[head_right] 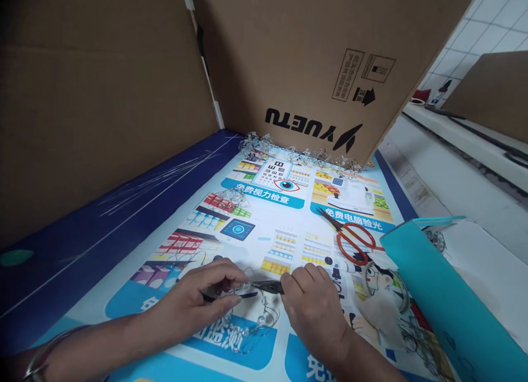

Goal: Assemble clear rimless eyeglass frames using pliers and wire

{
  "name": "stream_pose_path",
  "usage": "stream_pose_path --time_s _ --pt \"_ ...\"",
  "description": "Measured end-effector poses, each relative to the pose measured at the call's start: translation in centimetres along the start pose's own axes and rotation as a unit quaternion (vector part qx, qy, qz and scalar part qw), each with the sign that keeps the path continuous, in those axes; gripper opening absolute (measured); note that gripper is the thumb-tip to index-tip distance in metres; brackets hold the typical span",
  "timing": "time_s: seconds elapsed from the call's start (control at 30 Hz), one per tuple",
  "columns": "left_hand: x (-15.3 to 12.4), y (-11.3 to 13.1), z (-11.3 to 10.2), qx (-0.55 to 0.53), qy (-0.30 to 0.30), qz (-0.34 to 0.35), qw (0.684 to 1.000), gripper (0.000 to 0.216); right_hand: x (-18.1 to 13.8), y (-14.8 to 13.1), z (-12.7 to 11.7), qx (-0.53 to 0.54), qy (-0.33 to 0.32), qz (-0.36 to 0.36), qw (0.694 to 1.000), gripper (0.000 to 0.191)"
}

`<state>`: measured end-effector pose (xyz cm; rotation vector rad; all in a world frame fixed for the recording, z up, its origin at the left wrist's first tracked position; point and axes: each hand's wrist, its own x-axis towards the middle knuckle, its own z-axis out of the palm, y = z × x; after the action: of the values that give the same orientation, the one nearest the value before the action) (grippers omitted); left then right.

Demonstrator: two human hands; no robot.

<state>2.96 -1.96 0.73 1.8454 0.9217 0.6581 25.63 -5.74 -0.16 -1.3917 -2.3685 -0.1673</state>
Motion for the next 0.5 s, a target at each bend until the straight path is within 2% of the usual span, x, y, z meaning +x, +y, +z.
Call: stream_pose_path --time_s 0.5 --pt "-0.03 0.25 -0.04 0.008 -0.002 0.001 1.0 0.023 -0.3 0.43 0.04 -0.013 -0.01 -0.016 1.0 0.013"
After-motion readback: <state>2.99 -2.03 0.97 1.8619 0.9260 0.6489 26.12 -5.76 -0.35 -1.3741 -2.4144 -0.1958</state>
